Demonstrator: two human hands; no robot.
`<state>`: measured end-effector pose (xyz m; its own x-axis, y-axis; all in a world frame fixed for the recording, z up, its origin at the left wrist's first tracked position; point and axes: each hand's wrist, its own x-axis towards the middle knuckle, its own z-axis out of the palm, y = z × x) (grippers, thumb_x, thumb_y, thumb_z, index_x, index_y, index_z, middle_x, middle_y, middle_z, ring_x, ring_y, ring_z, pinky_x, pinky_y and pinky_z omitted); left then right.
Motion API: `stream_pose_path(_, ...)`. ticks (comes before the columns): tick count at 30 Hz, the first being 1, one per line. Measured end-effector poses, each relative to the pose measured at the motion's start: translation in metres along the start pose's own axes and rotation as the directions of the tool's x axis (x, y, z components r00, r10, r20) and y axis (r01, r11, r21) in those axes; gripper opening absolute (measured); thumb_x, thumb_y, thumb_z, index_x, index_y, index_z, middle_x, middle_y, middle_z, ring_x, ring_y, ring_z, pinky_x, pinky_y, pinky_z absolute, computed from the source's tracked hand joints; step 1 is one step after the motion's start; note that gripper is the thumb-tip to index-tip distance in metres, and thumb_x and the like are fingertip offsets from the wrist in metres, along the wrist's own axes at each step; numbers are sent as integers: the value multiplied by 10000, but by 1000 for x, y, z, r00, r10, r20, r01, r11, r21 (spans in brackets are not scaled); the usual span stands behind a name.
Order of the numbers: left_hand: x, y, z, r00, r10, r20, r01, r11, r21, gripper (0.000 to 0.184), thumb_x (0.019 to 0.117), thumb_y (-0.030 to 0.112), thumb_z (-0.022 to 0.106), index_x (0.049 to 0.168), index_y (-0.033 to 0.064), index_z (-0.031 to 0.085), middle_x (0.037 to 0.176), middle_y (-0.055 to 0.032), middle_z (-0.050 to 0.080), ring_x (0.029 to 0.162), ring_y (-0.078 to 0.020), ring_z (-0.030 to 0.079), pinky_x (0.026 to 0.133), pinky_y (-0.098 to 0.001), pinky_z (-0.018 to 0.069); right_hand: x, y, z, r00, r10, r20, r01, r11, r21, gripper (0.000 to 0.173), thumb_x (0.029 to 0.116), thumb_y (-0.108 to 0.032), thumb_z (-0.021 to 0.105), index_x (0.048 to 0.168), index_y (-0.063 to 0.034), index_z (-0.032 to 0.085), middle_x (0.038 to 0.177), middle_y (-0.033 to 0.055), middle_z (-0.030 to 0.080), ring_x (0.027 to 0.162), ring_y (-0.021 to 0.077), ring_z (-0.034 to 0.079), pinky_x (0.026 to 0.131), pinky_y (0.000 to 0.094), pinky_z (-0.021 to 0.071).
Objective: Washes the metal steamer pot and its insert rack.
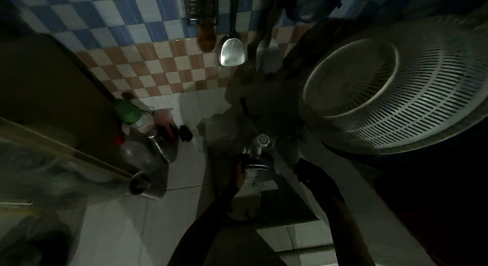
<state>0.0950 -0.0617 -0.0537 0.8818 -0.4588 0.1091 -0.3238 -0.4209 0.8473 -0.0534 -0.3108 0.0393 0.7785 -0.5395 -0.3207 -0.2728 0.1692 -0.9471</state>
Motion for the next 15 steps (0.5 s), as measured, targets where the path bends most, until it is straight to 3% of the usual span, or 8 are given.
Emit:
stream_pose_path(2, -11, 9, -18, 996, -89, 12, 89, 995, 34, 612, 957, 18, 612, 1518, 210, 463, 1482, -84, 543, 1273, -271, 593, 1033, -481, 520, -4, -2, 6, 999, 46, 5, -46, 999, 21, 404, 1052, -246, 581, 1419, -79, 557, 1228, 114, 706, 1044, 210, 703, 897, 366, 589)
stream_pose_path(4, -23, 30, -40, 990, -138, 13, 138, 990, 34, 620, 944, -4, 621, 1517, 180, 471, 1466, -101, 555, 1271, -261, 590, 1040, -460, 510, -20, -24, 25, 996, 80, 29, -76, 990, -116, 385, 1082, -271, 501, 1409, -73, 543, 1210, 99, 679, 1016, 173, 665, 881, 351, 555)
stream_pose_path(6, -30, 32, -52, 993, -118, -17, 119, 992, 31, 605, 948, -2, 612, 1511, 173, 477, 1450, -85, 567, 1249, -220, 601, 1021, -420, 527, -9, -17, 33, 996, 48, 80, -17, 936, -352, 356, 1094, -302, 471, 1350, -84, 587, 1147, 80, 683, 959, 142, 660, 839, 320, 556)
stream_pose_path(8, -33, 33, -61, 984, -174, -44, 177, 982, 66, 604, 945, 20, 614, 1496, 240, 496, 1411, -22, 601, 1192, -168, 632, 970, -396, 561, 19, 8, 27, 982, -2, 189, 109, 822, -559, 352, 1069, -329, 533, 1361, -140, 586, 1164, 54, 697, 1001, 139, 683, 859, 342, 581)
stream_pose_path(10, -36, 40, -68, 962, -260, -83, 263, 965, 15, 552, 966, 22, 581, 1466, 250, 527, 1354, -37, 633, 1109, -188, 667, 897, -424, 591, 33, 16, 35, 971, -2, 240, 167, 724, -669, 447, 1061, -388, 534, 1468, -205, 516, 1268, 46, 681, 1100, 169, 677, 933, 395, 575)
stream_pose_path(11, -37, 40, -68, 954, -275, -120, 280, 960, 19, 520, 986, 22, 555, 1461, 231, 537, 1360, -53, 632, 1125, -199, 661, 923, -429, 576, 31, 8, 44, 961, 8, 275, 195, 684, -703, 489, 1070, -383, 515, 1525, -213, 465, 1350, 65, 652, 1176, 203, 657, 995, 434, 548)
stream_pose_path(13, -37, 23, -57, 942, -228, -246, 257, 962, 90, 440, 1001, 11, 510, 1401, 167, 603, 1405, -73, 608, 1259, -235, 594, 1070, -447, 486, 33, 1, 61, 942, 7, 336, 239, 687, -686, 493, 1081, -332, 505, 1556, -222, 427, 1393, 77, 624, 1190, 214, 646, 996, 448, 544)
stream_pose_path(15, -43, 11, -51, 916, -164, -367, 221, 968, 117, 363, 986, -15, 517, 1293, 86, 682, 1377, -123, 621, 1286, -280, 575, 1109, -462, 454, 46, 18, 73, 931, -41, 362, 271, 742, -613, 427, 1071, -330, 530, 1491, -257, 503, 1380, 17, 632, 1176, 154, 653, 973, 395, 571)
